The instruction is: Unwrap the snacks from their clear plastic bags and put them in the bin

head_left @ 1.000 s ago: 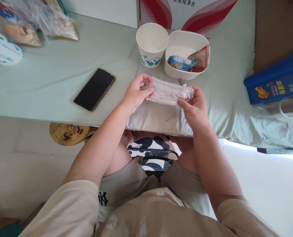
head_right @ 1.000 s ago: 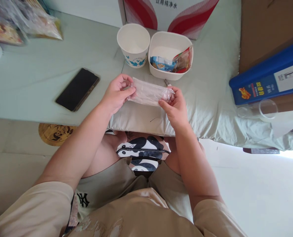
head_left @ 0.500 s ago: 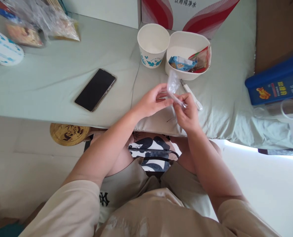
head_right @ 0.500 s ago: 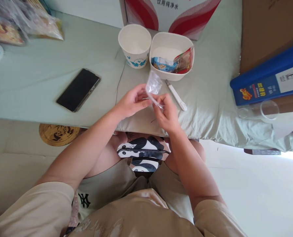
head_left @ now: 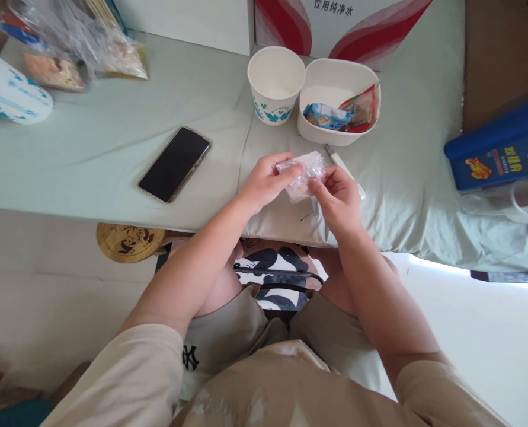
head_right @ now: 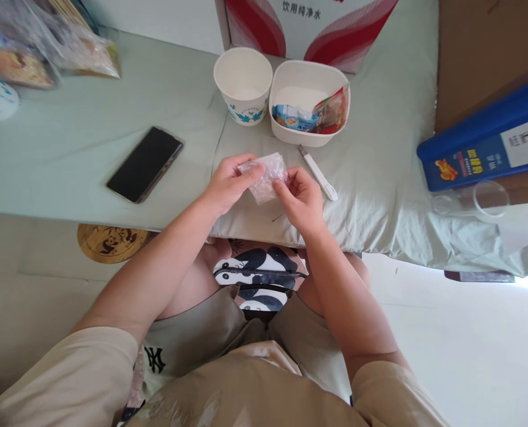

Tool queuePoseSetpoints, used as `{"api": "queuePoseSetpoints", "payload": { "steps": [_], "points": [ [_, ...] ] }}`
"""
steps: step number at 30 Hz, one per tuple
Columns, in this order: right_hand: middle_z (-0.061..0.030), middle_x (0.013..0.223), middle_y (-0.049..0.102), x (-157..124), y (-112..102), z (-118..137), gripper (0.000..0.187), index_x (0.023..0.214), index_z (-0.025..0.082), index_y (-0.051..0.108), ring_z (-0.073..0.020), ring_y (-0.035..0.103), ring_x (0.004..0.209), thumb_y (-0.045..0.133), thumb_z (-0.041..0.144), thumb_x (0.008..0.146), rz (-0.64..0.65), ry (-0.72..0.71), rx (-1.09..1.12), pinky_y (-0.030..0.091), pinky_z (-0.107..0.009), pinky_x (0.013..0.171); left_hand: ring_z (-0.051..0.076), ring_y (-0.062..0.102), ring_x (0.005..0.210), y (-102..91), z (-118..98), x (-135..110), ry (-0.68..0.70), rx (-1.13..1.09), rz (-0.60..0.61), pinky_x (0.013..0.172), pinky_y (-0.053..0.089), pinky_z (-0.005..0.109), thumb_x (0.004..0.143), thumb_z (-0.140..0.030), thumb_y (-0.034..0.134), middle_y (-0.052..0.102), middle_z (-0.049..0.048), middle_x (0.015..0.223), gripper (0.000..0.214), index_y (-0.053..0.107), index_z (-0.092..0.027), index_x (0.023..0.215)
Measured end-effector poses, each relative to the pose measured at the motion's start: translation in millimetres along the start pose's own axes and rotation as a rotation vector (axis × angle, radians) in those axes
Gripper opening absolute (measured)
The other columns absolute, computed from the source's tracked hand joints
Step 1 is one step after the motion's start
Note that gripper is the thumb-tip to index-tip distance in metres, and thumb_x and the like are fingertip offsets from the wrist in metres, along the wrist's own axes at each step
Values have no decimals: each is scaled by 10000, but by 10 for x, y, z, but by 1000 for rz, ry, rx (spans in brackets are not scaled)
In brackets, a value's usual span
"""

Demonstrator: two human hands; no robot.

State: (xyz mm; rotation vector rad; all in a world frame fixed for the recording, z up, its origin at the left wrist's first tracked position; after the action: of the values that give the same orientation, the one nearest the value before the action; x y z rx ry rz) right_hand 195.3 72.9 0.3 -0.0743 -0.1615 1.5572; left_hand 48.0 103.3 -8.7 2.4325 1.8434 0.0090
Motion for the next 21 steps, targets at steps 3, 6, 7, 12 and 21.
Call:
{"api": "queuePoseSetpoints", "payload": {
  "steps": [3, 6, 7, 12, 21],
  "points": [
    [15, 743, 549, 81, 20, -21, 322, 833, 262, 508, -143, 509, 657, 693, 523, 873, -38, -4, 5, 443, -302, 623, 156, 653, 748, -29, 47, 49, 11, -21, -40, 683, 546, 281, 775, -611, 807, 649, 7, 778, 459, 610, -203, 846],
    [14, 756, 545, 170, 91, -51, 303, 849, 263, 497, -146, 516, 659, 660, 517, 875, -37, -15, 28, 440, -303, 633, 178, 690, 840, -69, 77, 104, 24, 52, -83, 751, 560, 288, 709, -489, 880, 712, 30, 888, 449, 630, -198, 941],
    [13, 774, 554, 191, 120, -66, 291, 865, 261, 501, -147, 529, 670, 644, 515, 875, -26, -7, 29, 446, -303, 644, 182, 698, 866, -132, 75, 117, 33, 92, -134, 777, 564, 290, 705, -447, 882, 725, 35, 916, 439, 635, -196, 966],
    [6, 817, 624, 198, 217, -126, 197, 901, 238, 548, -155, 585, 712, 539, 434, 890, 61, 92, -75, 450, -304, 708, 175, 697, 948, -766, -65, 47, 127, 257, -593, 872, 562, 303, 812, -405, 741, 716, 24, 956, 297, 594, -209, 979],
    [-15, 834, 668, 139, 390, 16, 293, 818, 234, 543, -183, 616, 816, 366, 395, 988, 294, 94, -179, 431, -306, 782, 141, 515, 797, -906, -985, 318, 301, 652, -792, 844, 470, 288, 800, -73, 619, 441, -36, 776, 284, 392, -243, 811]
  ]
}}
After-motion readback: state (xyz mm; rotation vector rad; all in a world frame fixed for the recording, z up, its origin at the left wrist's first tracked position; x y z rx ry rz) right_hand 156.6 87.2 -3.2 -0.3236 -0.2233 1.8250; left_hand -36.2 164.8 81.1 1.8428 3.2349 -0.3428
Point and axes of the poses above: each hand's wrist, its own x-axis towards the middle knuckle, its own y-axis out of the palm, z = x × y, the point moved 10 cm from there along x, towards the middle knuckle
